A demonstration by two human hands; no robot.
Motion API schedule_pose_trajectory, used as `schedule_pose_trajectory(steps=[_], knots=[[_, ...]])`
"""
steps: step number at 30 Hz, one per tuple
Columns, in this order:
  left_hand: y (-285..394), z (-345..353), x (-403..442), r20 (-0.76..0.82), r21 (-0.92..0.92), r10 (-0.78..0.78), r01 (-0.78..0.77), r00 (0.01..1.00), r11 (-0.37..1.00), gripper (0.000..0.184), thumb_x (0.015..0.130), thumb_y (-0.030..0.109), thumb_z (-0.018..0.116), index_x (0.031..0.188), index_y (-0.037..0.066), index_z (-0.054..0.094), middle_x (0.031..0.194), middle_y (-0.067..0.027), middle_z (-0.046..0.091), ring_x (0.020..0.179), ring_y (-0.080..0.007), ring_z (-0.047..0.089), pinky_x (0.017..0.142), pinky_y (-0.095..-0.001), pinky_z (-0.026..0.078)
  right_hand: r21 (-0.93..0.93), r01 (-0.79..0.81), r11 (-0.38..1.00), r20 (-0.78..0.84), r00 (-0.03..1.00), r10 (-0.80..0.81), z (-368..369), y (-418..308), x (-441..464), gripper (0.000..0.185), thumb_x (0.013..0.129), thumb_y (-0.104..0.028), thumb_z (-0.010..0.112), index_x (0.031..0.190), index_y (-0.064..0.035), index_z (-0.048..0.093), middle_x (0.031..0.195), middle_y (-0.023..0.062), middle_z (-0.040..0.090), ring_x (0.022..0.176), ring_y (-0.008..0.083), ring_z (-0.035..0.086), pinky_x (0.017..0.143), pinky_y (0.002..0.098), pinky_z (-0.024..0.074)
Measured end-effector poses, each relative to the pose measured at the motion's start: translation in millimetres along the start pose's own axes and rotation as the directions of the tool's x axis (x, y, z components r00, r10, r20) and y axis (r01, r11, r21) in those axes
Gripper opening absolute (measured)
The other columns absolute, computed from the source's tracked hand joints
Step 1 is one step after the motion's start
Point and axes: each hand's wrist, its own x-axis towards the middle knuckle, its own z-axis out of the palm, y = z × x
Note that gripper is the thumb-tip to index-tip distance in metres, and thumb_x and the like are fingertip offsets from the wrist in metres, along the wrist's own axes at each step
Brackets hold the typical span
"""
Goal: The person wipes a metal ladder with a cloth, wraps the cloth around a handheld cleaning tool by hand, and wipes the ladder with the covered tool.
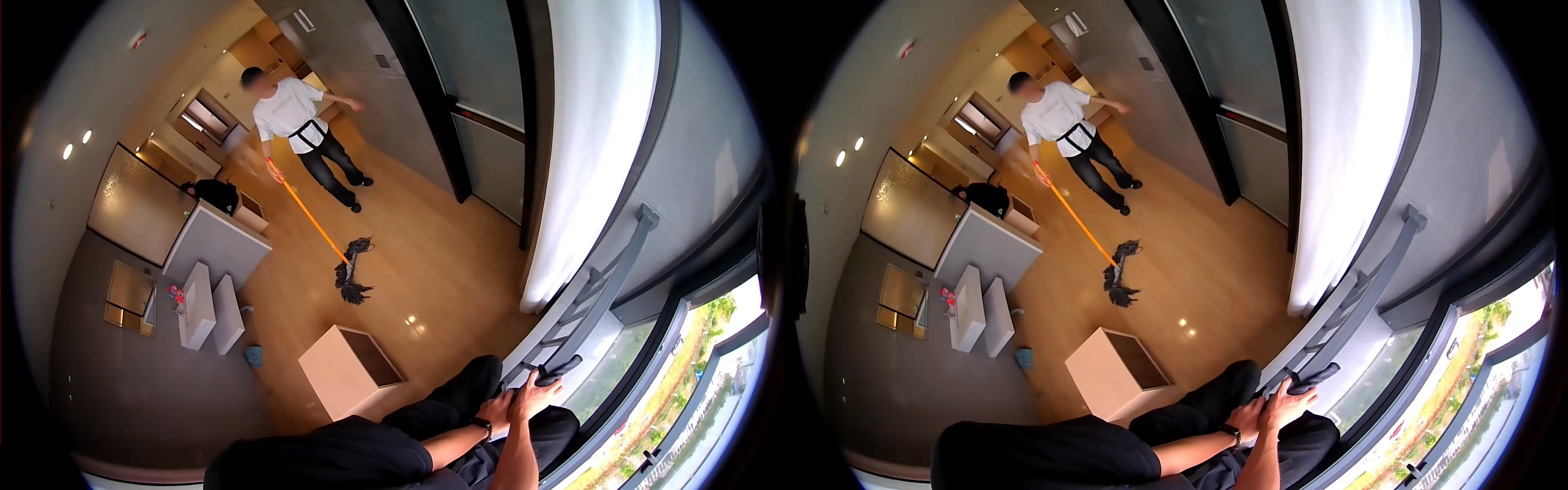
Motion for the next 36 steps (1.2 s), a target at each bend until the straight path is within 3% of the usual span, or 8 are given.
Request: schedule_pose_trajectory(steps=[7,16,19,36], knots=[[3,4,1,-0.038,0.018,-0.014,0.015,0.999,1.000,0.034,0.085,0.026,0.059,0.108,0.006,0.043,0.101,-0.0196,0.060,0.090,-0.0424,0.059,0.075,-0.0519,0.049,0.012,-0.018,1.000,-0.018,1.000,0.018,-1,-4,1,0.063,0.079,-0.030,0.070,0.123,0.0070,0.044,0.116,0.0234,0.046,0.097,0.0448,0.056,0.081,0.0483,0.0500],[0,7,2,-0.025,0.045,-0.004,0.006,1.000,0.999,0.040,0.084,0.031,0.060,0.109,0.005,0.042,0.100,-0.0204,0.061,0.090,-0.0427,0.060,0.076,-0.0521,0.050,-0.013,-0.064,0.998,0.014,0.998,0.065,-3,-4,1,0.064,0.080,-0.032,0.069,0.124,0.0061,0.043,0.121,0.0227,0.045,0.100,0.0452,0.056,0.083,0.0479,0.0502],[4,4,-1,-0.033,0.038,0.014,-0.012,0.999,0.999,0.032,0.084,0.024,0.059,0.104,0.005,0.043,0.099,-0.0209,0.060,0.089,-0.0417,0.059,0.075,-0.0494,0.050,-0.004,-0.036,0.999,0.002,0.999,0.036,-3,-4,1,0.064,0.080,-0.032,0.069,0.125,0.0062,0.043,0.121,0.0235,0.046,0.100,0.0453,0.056,0.083,0.0479,0.0500],[1,3,1,-0.065,0.010,0.055,-0.054,0.996,0.998,0.040,0.084,0.034,0.060,0.106,0.005,0.043,0.095,-0.0192,0.061,0.082,-0.0415,0.062,0.067,-0.0500,0.051,-0.037,0.019,0.999,-0.015,1.000,-0.020,4,1,2,0.065,0.080,-0.034,0.068,0.123,0.0091,0.043,0.117,0.0283,0.046,0.099,0.0477,0.053,0.084,0.0482,0.0463]])
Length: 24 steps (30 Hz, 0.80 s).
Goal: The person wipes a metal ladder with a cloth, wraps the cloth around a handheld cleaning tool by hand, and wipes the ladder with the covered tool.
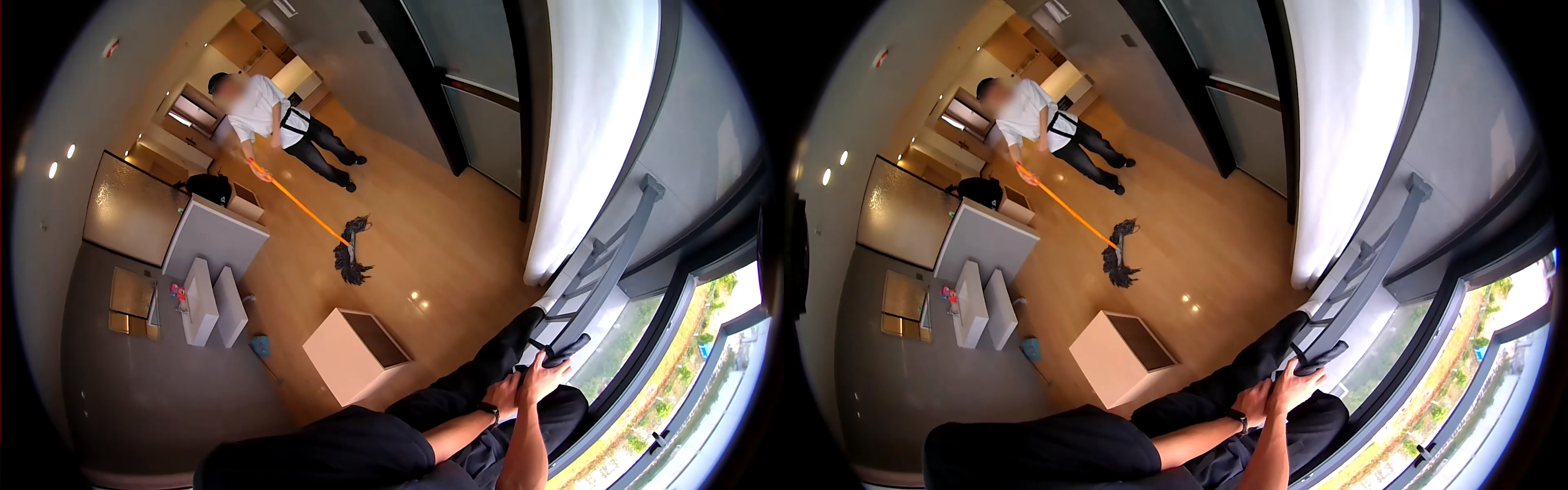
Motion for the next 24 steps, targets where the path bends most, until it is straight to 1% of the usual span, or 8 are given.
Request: schedule_pose_trajectory(steps=[2,4,6,10,11,15,17,24], knots=[[2,-3,0,0.011,-0.012,-0.012,0.012,1.000,1.000,0.037,0.082,0.028,0.062,0.103,0.005,0.044,0.095,-0.0202,0.060,0.084,-0.0412,0.061,0.069,-0.0492,0.051,-0.012,0.010,1.000,-0.001,1.000,-0.010,-2,-1,-1,0.065,0.080,-0.033,0.068,0.122,0.0088,0.043,0.116,0.0284,0.047,0.100,0.0476,0.052,0.085,0.0480,0.0455],[2,-4,-3,0.022,-0.022,-0.031,0.031,0.999,0.999,0.037,0.082,0.027,0.062,0.104,0.005,0.043,0.095,-0.0204,0.060,0.084,-0.0414,0.060,0.069,-0.0492,0.050,-0.028,0.018,0.999,0.001,1.000,-0.018,-3,0,-2,0.063,0.080,-0.033,0.068,0.122,0.0076,0.044,0.115,0.0279,0.047,0.099,0.0478,0.053,0.084,0.0484,0.0460],[3,-6,1,0.036,-0.010,-0.024,0.025,0.999,1.000,0.036,0.082,0.026,0.062,0.103,0.004,0.043,0.094,-0.0202,0.060,0.083,-0.0415,0.060,0.070,-0.0493,0.050,0.025,-0.023,0.999,0.020,1.000,0.022,-5,-5,-1,0.063,0.080,-0.033,0.069,0.122,0.0063,0.044,0.115,0.0272,0.047,0.098,0.0476,0.052,0.082,0.0492,0.0464],[0,-2,-2,0.009,-0.004,-0.010,0.010,1.000,1.000,0.036,0.081,0.026,0.063,0.103,0.005,0.043,0.095,-0.0201,0.060,0.083,-0.0415,0.060,0.070,-0.0497,0.050,0.025,-0.022,0.999,0.009,1.000,0.022,1,3,0,0.062,0.079,-0.032,0.069,0.122,0.0059,0.044,0.115,0.0267,0.047,0.097,0.0473,0.052,0.082,0.0494,0.0468],[-1,0,-1,-0.004,-0.009,-0.001,0.001,1.000,1.000,0.037,0.081,0.026,0.063,0.103,0.005,0.043,0.095,-0.0199,0.060,0.083,-0.0414,0.060,0.070,-0.0498,0.050,-0.017,0.039,0.999,-0.031,0.999,-0.039,2,5,-1,0.063,0.079,-0.032,0.069,0.122,0.0057,0.044,0.115,0.0265,0.047,0.098,0.0474,0.053,0.082,0.0494,0.0471],[-3,0,-2,-0.004,-0.015,0.023,-0.023,1.000,1.000,0.038,0.081,0.028,0.064,0.103,0.005,0.044,0.095,-0.0196,0.060,0.084,-0.0413,0.060,0.069,-0.0493,0.050,-0.015,0.050,0.999,-0.036,0.998,-0.051,2,3,-1,0.063,0.080,-0.033,0.068,0.123,0.0057,0.044,0.116,0.0264,0.047,0.098,0.0476,0.053,0.082,0.0495,0.0472],[-3,0,-1,-0.009,-0.013,0.023,-0.023,1.000,1.000,0.038,0.081,0.028,0.064,0.103,0.005,0.044,0.094,-0.0196,0.060,0.083,-0.0414,0.060,0.069,-0.0491,0.050,0.012,-0.022,1.000,0.007,1.000,0.022,-2,-2,-1,0.063,0.080,-0.033,0.068,0.123,0.0059,0.044,0.116,0.0264,0.047,0.098,0.0477,0.053,0.082,0.0498,0.0471],[-4,0,-1,0.003,-0.023,0.021,-0.021,1.000,1.000,0.038,0.081,0.029,0.064,0.103,0.005,0.043,0.095,-0.0194,0.059,0.083,-0.0417,0.060,0.069,-0.0489,0.050,0.011,-0.006,1.000,-0.002,1.000,0.006,-1,1,-1,0.063,0.080,-0.033,0.068,0.123,0.0060,0.044,0.115,0.0262,0.047,0.098,0.0475,0.053,0.081,0.0499,0.0470]])
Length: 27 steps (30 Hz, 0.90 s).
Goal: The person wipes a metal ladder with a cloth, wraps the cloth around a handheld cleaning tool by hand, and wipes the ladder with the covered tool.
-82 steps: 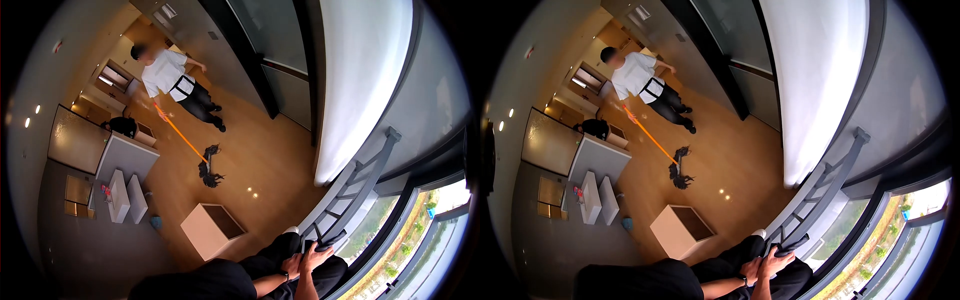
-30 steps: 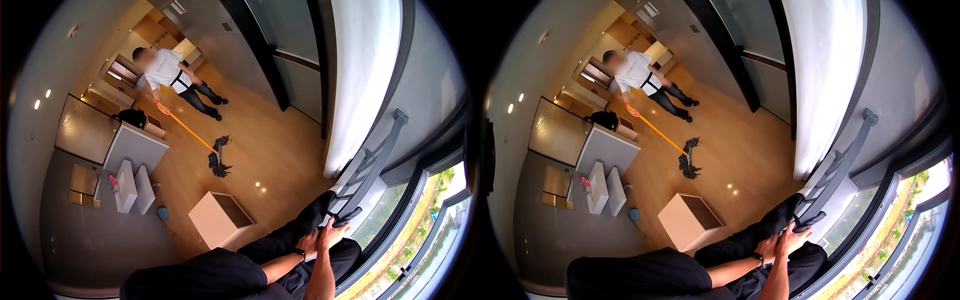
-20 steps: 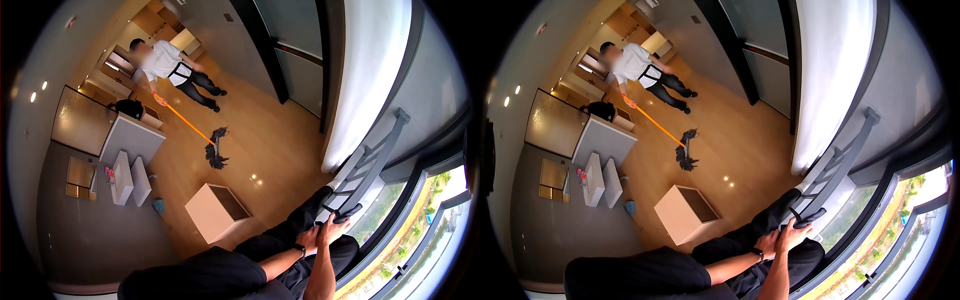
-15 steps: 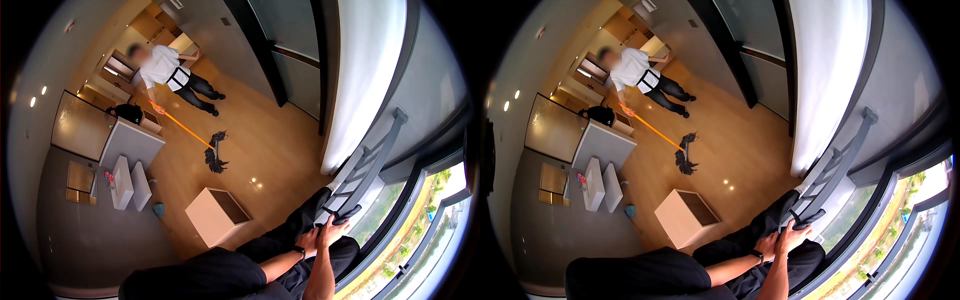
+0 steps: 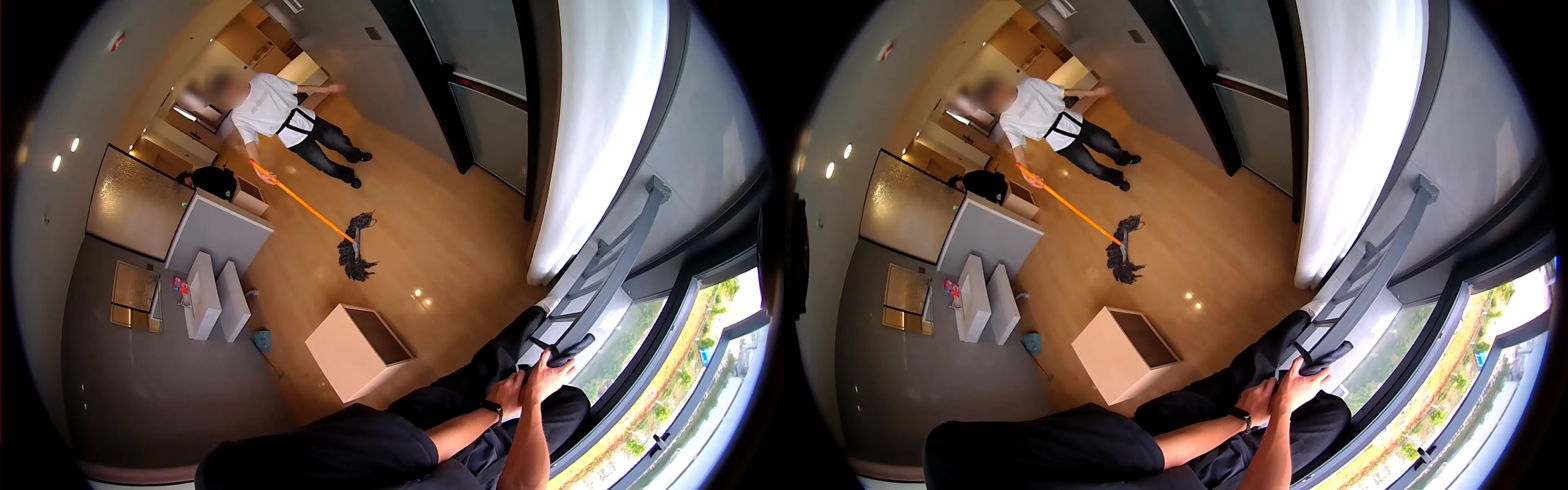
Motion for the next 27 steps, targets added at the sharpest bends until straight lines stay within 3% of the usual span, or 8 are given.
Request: schedule_pose_trajectory(steps=[7,12,16,20,27], knots=[[4,-5,2,0.006,0.002,0.011,-0.011,1.000,1.000,0.032,0.085,0.024,0.057,0.105,0.004,0.042,0.094,-0.0219,0.059,0.086,-0.0421,0.060,0.072,-0.0492,0.050,0.030,0.023,0.999,-0.002,1.000,-0.023,-2,-3,1,0.063,0.080,-0.033,0.069,0.122,0.0068,0.044,0.112,0.0270,0.048,0.098,0.0478,0.052,0.084,0.0493,0.0459],[18,-17,1,0.013,-0.003,-0.040,0.040,0.999,0.999,0.041,0.080,0.031,0.065,0.102,0.005,0.043,0.097,-0.0206,0.060,0.087,-0.0426,0.060,0.072,-0.0499,0.050,0.041,-0.036,0.999,0.034,0.999,0.034,-6,-8,0,0.063,0.081,-0.035,0.068,0.122,0.0062,0.043,0.117,0.0280,0.047,0.103,0.0479,0.051,0.087,0.0495,0.0449],[5,-3,2,0.047,0.003,-0.077,0.077,0.996,0.997,0.048,0.077,0.035,0.070,0.102,0.004,0.043,0.097,-0.0208,0.060,0.086,-0.0437,0.059,0.071,-0.0500,0.050,0.001,0.048,0.999,-0.052,0.997,-0.048,7,11,1,0.060,0.079,-0.032,0.069,0.119,0.0051,0.044,0.114,0.0263,0.048,0.094,0.0476,0.057,0.078,0.0496,0.0485],[8,-8,1,0.013,0.003,-0.046,0.046,0.999,0.999,0.053,0.075,0.038,0.073,0.102,0.004,0.043,0.097,-0.0212,0.060,0.087,-0.0439,0.059,0.072,-0.0505,0.050,0.026,0.006,1.000,-0.014,1.000,-0.006,-2,-3,0,0.061,0.079,-0.032,0.069,0.119,0.0065,0.045,0.116,0.0267,0.048,0.096,0.0472,0.057,0.081,0.0486,0.0485],[6,-5,2,0.023,-0.002,-0.059,0.059,0.998,0.998,0.044,0.079,0.033,0.067,0.103,0.004,0.043,0.099,-0.0213,0.060,0.087,-0.0440,0.059,0.072,-0.0505,0.049,-0.001,-0.009,1.000,0.010,1.000,0.009,-1,1,1,0.065,0.079,-0.034,0.069,0.123,0.0070,0.043,0.120,0.0282,0.047,0.100,0.0476,0.056,0.084,0.0480,0.0485]])
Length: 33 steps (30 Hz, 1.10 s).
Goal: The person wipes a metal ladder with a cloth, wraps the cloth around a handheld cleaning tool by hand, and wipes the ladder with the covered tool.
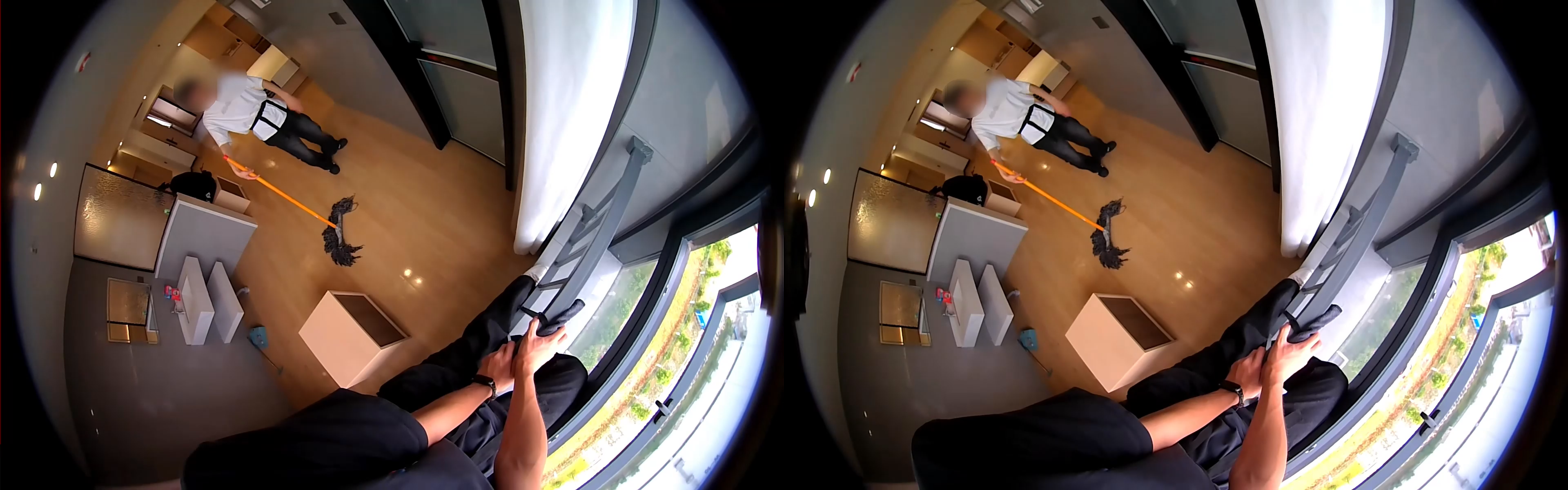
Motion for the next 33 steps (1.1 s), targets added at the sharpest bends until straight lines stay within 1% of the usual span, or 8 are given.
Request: schedule_pose_trajectory(steps=[7,10,17,19,21,28,30,33], knots=[[-1,1,0,-0.018,0.021,0.024,-0.024,1.000,1.000,0.043,0.079,0.033,0.067,0.101,0.004,0.044,0.097,-0.0211,0.060,0.085,-0.0442,0.059,0.071,-0.0507,0.049,-0.018,0.009,1.000,-0.018,1.000,-0.010,1,1,-1,0.067,0.079,-0.034,0.068,0.125,0.0083,0.043,0.122,0.0307,0.046,0.102,0.0481,0.054,0.087,0.0478,0.0468],[2,-2,0,0.008,0.003,-0.025,0.025,1.000,1.000,0.043,0.079,0.035,0.067,0.100,0.005,0.043,0.097,-0.0203,0.060,0.086,-0.0441,0.058,0.071,-0.0508,0.049,0.033,-0.032,0.999,0.009,0.999,0.032,-2,-5,-1,0.067,0.079,-0.033,0.069,0.125,0.0084,0.043,0.122,0.0308,0.047,0.105,0.0482,0.053,0.089,0.0477,0.0457],[-5,5,-1,-0.005,0.031,0.049,-0.049,0.999,0.998,0.033,0.086,0.026,0.056,0.105,0.004,0.042,0.096,-0.0210,0.060,0.085,-0.0422,0.061,0.071,-0.0503,0.050,-0.018,-0.020,1.000,-0.009,1.000,0.020,2,0,-1,0.067,0.079,-0.035,0.070,0.125,0.0056,0.044,0.116,0.0271,0.048,0.103,0.0466,0.052,0.087,0.0480,0.0454],[-1,0,-1,-0.007,0.022,0.038,-0.038,0.999,0.999,0.031,0.085,0.025,0.057,0.103,0.004,0.042,0.095,-0.0211,0.060,0.085,-0.0422,0.060,0.071,-0.0502,0.050,-0.030,-0.011,0.999,-0.012,1.000,0.011,4,4,0,0.067,0.079,-0.035,0.070,0.126,0.0055,0.044,0.116,0.0269,0.048,0.103,0.0463,0.051,0.087,0.0483,0.0451],[1,-2,-1,-0.008,0.011,0.026,-0.026,1.000,1.000,0.030,0.084,0.024,0.059,0.100,0.005,0.043,0.094,-0.0212,0.059,0.085,-0.0423,0.059,0.071,-0.0500,0.049,-0.063,0.008,0.998,0.010,1.000,-0.007,3,5,0,0.071,0.080,-0.037,0.068,0.127,0.0075,0.041,0.124,0.0310,0.045,0.103,0.0477,0.054,0.088,0.0477,0.0464],[3,-2,-2,-0.021,-0.001,0.026,-0.026,0.999,1.000,0.029,0.084,0.022,0.059,0.100,0.004,0.042,0.093,-0.0215,0.059,0.085,-0.0427,0.059,0.072,-0.0491,0.050,-0.081,-0.002,0.997,0.012,1.000,0.003,5,7,0,0.073,0.080,-0.038,0.068,0.129,0.0073,0.040,0.127,0.0325,0.044,0.105,0.0482,0.054,0.089,0.0470,0.0461],[3,-2,-1,-0.021,0.002,0.027,-0.027,0.999,1.000,0.029,0.084,0.022,0.058,0.100,0.004,0.042,0.093,-0.0216,0.059,0.085,-0.0428,0.059,0.072,-0.0490,0.050,-0.014,0.005,1.000,-0.022,1.000,-0.005,5,6,-1,0.065,0.079,-0.035,0.070,0.123,0.0055,0.045,0.115,0.0275,0.048,0.104,0.0463,0.050,0.088,0.0485,0.0435],[3,-3,-2,-0.026,0.010,0.039,-0.038,0.999,0.999,0.027,0.084,0.021,0.058,0.099,0.004,0.042,0.092,-0.0218,0.059,0.085,-0.0428,0.059,0.072,-0.0489,0.050,-0.015,0.010,1.000,-0.030,0.999,-0.010,8,9,-1,0.065,0.079,-0.035,0.070,0.123,0.0056,0.045,0.115,0.0275,0.048,0.104,0.0461,0.049,0.089,0.0485,0.0429]])
